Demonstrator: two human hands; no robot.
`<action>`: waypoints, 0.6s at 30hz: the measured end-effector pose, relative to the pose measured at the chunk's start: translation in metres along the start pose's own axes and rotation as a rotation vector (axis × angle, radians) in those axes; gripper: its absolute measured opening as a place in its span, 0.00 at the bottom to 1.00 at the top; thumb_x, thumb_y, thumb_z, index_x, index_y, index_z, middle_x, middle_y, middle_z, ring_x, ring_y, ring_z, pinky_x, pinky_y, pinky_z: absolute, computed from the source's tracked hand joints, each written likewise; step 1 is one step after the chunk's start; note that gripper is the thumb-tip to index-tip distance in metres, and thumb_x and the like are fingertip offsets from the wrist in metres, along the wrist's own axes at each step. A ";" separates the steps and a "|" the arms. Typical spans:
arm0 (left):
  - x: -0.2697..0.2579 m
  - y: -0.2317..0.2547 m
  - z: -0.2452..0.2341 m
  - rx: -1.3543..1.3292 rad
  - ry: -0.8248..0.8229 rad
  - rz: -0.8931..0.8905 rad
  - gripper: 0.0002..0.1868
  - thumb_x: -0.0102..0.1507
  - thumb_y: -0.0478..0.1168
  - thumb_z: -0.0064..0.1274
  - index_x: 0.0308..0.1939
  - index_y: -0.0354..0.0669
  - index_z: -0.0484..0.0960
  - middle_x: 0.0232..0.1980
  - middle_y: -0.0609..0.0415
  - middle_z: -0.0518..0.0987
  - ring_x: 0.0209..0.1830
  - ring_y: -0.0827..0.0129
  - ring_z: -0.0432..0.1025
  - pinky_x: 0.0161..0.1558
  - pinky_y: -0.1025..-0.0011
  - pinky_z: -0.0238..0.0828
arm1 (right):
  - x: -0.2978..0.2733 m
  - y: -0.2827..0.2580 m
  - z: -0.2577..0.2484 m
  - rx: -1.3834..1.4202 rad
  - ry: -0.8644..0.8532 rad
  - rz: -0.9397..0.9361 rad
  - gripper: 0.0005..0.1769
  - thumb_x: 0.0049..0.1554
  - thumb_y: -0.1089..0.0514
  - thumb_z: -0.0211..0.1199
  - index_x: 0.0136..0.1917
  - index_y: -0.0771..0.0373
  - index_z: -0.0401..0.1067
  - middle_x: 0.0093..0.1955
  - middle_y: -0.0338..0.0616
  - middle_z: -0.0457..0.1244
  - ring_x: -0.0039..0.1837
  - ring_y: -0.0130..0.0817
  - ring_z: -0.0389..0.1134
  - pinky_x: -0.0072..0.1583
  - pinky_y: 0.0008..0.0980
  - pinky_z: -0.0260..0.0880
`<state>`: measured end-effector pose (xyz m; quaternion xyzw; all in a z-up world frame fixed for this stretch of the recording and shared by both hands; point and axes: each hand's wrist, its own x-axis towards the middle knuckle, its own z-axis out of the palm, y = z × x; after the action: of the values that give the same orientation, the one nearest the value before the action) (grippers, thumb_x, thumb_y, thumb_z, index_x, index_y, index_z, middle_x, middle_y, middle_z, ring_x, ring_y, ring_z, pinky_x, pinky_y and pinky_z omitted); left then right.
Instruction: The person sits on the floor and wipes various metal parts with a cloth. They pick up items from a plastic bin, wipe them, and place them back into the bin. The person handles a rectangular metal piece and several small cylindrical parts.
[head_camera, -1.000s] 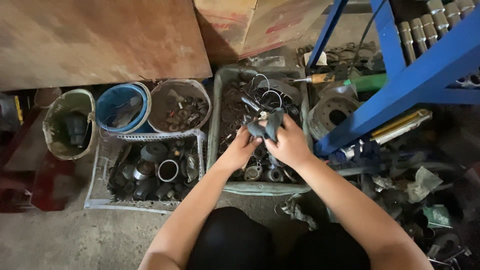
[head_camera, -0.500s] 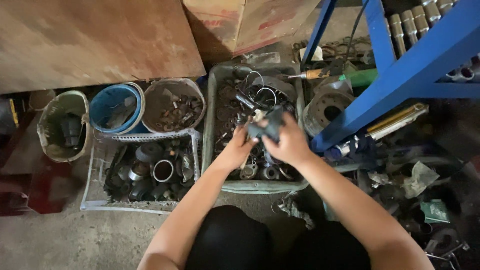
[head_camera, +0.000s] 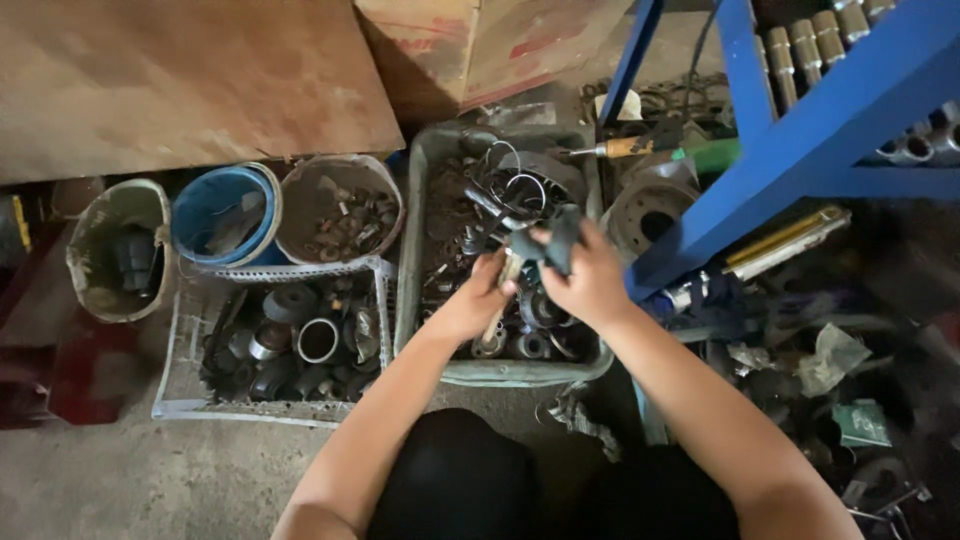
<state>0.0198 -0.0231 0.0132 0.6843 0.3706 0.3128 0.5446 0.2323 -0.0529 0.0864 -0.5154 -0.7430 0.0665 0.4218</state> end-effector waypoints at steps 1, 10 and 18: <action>0.000 0.000 0.000 0.000 -0.006 -0.001 0.39 0.70 0.44 0.48 0.80 0.32 0.51 0.63 0.44 0.65 0.65 0.57 0.62 0.70 0.65 0.56 | -0.003 -0.001 0.001 -0.002 0.002 0.005 0.21 0.51 0.57 0.70 0.59 0.56 0.79 0.55 0.55 0.65 0.49 0.47 0.72 0.52 0.41 0.75; -0.005 0.036 -0.007 -0.704 0.038 0.051 0.49 0.70 0.65 0.34 0.83 0.37 0.37 0.85 0.47 0.45 0.85 0.60 0.41 0.79 0.63 0.36 | -0.009 -0.006 0.012 0.060 -0.247 0.026 0.21 0.49 0.55 0.72 0.55 0.63 0.76 0.56 0.52 0.68 0.51 0.47 0.73 0.54 0.39 0.76; 0.005 -0.009 0.006 -0.565 -0.039 0.051 0.53 0.68 0.74 0.21 0.83 0.40 0.33 0.86 0.45 0.44 0.86 0.57 0.40 0.81 0.61 0.34 | -0.002 -0.032 0.000 0.170 -0.012 0.056 0.20 0.52 0.66 0.68 0.59 0.57 0.79 0.54 0.53 0.67 0.49 0.46 0.74 0.51 0.37 0.74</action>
<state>0.0257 -0.0203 0.0033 0.5203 0.2409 0.4043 0.7126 0.2096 -0.0688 0.1025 -0.4977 -0.7226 0.1444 0.4575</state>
